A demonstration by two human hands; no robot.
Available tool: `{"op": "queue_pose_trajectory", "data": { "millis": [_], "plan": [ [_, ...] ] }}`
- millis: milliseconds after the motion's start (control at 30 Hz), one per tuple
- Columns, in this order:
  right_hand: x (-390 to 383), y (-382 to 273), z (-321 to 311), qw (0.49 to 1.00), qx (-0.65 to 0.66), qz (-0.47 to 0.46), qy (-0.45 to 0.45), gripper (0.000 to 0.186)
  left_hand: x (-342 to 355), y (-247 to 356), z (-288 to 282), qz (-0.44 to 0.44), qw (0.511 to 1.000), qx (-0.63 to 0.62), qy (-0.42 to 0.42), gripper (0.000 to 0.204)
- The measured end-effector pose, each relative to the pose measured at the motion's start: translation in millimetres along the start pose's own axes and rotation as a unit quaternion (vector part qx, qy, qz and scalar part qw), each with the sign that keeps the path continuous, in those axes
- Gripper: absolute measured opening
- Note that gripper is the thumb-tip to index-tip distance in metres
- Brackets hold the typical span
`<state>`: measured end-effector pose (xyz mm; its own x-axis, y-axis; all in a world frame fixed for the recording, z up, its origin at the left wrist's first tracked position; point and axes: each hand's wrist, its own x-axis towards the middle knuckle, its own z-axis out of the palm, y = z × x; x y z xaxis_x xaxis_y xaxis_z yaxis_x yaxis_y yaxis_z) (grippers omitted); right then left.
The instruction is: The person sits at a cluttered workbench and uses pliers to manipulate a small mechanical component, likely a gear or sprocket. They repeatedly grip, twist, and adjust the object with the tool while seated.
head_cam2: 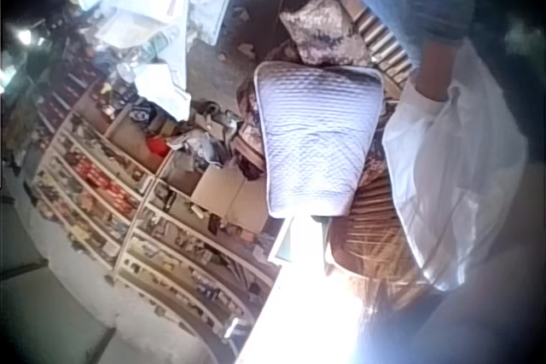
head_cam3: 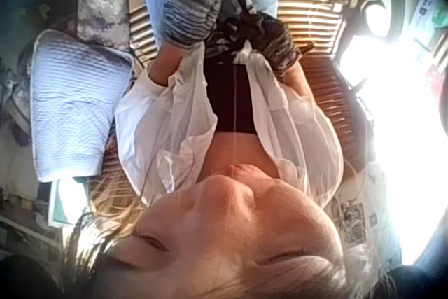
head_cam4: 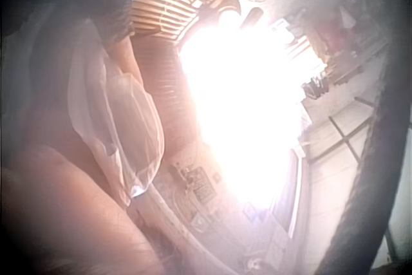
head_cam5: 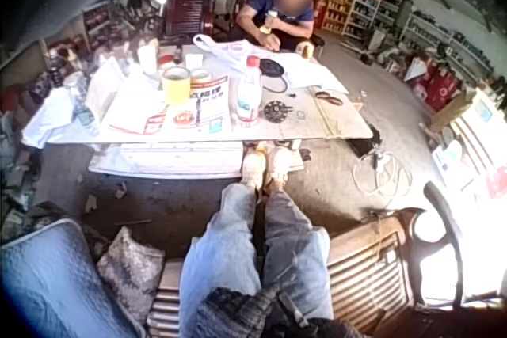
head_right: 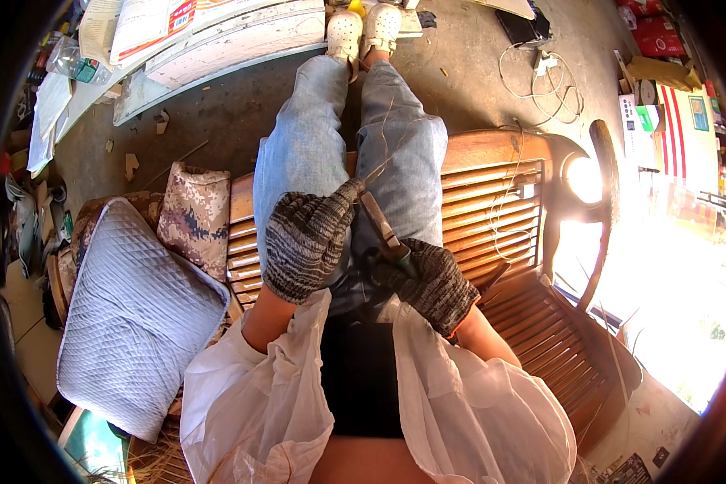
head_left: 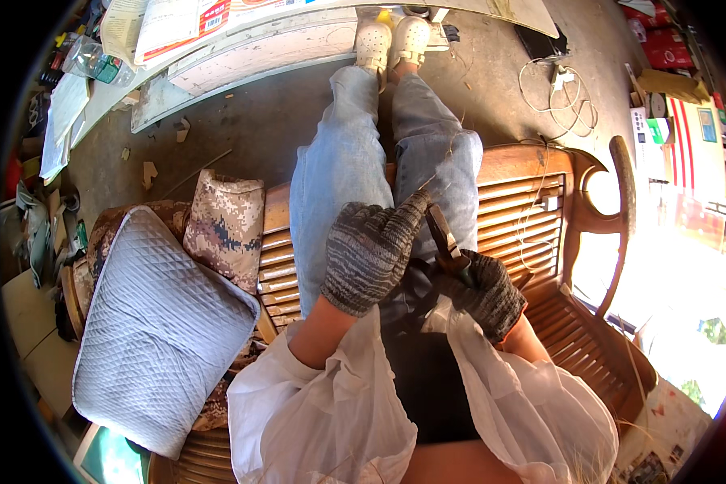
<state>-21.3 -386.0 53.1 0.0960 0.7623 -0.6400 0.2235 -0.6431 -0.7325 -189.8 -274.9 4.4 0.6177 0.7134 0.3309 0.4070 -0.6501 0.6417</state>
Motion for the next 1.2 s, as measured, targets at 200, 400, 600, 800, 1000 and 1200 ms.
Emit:
{"op": "queue_pose_trajectory", "data": {
  "millis": [200, 400, 600, 800, 1000, 1200],
  "plan": [
    [-1, 4, 2, 0.999, 0.021, 0.03, 0.02, 0.023, 4, 3, -8, -0.004, 1.0, 0.0, -0.031, 0.034],
    [4, 21, 8, 0.996, -0.026, -0.063, 0.054, 0.017, -2, 2, -1, -0.012, 0.998, -0.061, 0.014, 0.036],
    [4, 31, 5, 0.982, 0.176, -0.013, 0.075, 0.009, 4, 8, -13, -0.187, 0.926, -0.302, 0.128, 0.021],
    [-3, 3, -13, 0.998, -0.032, -0.034, 0.032, 0.022, 2, 2, -31, -0.261, 0.873, -0.411, 0.043, 0.021],
    [3, -4, 2, 0.996, 0.067, -0.064, -0.015, 0.026, 2, 7, -19, -0.221, 0.894, -0.388, 0.014, 0.026],
    [7, -6, 0, 0.995, 0.04, -0.09, -0.019, 0.031, 4, 9, -21, -0.14, 0.94, -0.311, 0.004, 0.03]
  ]
}}
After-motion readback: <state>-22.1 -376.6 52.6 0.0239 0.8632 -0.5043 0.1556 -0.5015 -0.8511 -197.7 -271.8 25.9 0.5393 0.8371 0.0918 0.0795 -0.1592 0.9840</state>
